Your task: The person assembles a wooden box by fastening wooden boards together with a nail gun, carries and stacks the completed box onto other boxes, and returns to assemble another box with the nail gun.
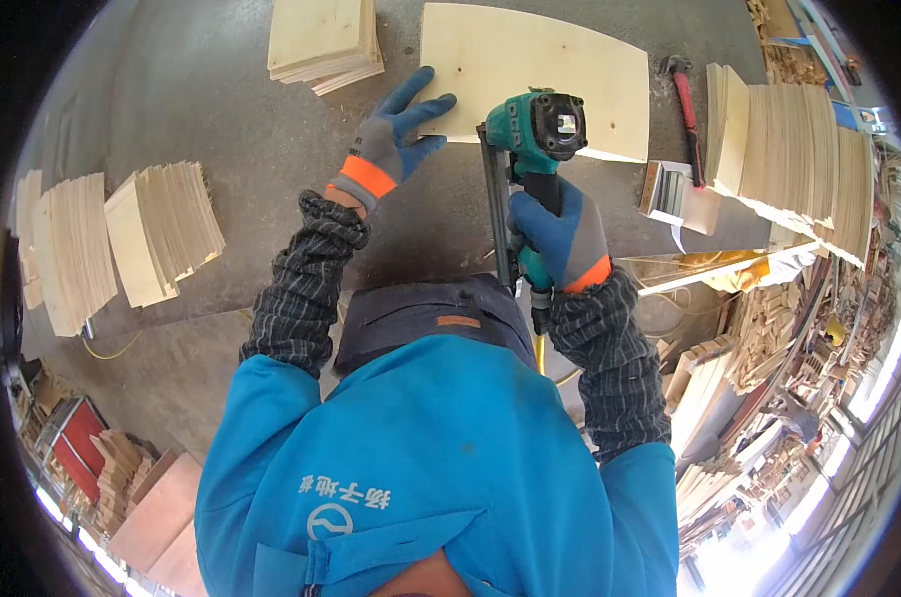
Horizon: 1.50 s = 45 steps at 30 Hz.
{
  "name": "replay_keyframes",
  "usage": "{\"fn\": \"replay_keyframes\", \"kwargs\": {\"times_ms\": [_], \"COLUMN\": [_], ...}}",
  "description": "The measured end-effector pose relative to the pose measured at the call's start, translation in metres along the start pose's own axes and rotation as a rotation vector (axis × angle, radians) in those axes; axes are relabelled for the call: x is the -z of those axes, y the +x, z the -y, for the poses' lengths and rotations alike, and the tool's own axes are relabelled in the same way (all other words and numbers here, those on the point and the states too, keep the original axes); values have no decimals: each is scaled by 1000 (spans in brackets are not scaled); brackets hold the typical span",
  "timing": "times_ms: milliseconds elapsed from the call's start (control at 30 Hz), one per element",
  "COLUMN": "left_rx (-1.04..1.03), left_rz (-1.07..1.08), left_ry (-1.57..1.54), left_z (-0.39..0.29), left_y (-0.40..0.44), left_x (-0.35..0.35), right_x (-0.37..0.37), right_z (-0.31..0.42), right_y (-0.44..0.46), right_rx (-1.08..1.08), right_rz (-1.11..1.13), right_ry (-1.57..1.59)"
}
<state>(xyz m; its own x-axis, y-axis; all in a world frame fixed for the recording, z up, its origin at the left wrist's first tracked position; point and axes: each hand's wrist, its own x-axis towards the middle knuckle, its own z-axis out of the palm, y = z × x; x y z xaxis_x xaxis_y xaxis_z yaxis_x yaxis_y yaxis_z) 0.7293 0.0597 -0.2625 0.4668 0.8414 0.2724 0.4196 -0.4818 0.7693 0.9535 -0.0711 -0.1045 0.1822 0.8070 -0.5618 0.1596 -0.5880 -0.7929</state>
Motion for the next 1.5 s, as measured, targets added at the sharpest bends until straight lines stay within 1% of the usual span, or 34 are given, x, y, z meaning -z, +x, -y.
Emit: {"fn": "replay_keyframes", "kwargs": {"times_ms": [100, 167, 367, 467, 500, 667, 900, 1100, 1167, 1267, 1367, 1500], "left_rx": [-11, -16, 41, -17, -7, 25, 21, 35, 20, 67, 48, 28], "left_rz": [-4, -2, -14, -44, -44, 10, -19, -21, -36, -22, -37, -47], "left_ry": [24, 39, -102, -28, -38, -87, -65, -79, -68, -121, -141, -75], "left_z": [0, -1, 1, 0, 0, -2, -1, -3, 0, -2, 1, 1], "left_y": [1, 1, 0, 0, 0, 1, 0, 1, 0, -1, -1, 0], "left_x": [-1, 1, -4, -2, -2, 0, -2, -3, -5, -5, -8, -8], "right_x": [0, 5, 21, 28, 30, 35, 41, 58, 64, 71, 73, 71], "right_z": [3, 8, -5, -17, -19, -18, -19, -19, -24, -34, -36, -28], "right_y": [-4, -6, -12, -11, -10, -9, -8, -14, -14, -11, -10, -12], "right_rx": [-26, -7, -42, -62, -65, -51, -17, -34, -30, -21, -30, -28], "right_rz": [-13, -14, -105, -141, -152, -141, -110, -187, -193, -191, -184, -180], "right_ry": [64, 48, 68, 97, 109, 113, 136, 49, 70, 72, 102, 183]}}
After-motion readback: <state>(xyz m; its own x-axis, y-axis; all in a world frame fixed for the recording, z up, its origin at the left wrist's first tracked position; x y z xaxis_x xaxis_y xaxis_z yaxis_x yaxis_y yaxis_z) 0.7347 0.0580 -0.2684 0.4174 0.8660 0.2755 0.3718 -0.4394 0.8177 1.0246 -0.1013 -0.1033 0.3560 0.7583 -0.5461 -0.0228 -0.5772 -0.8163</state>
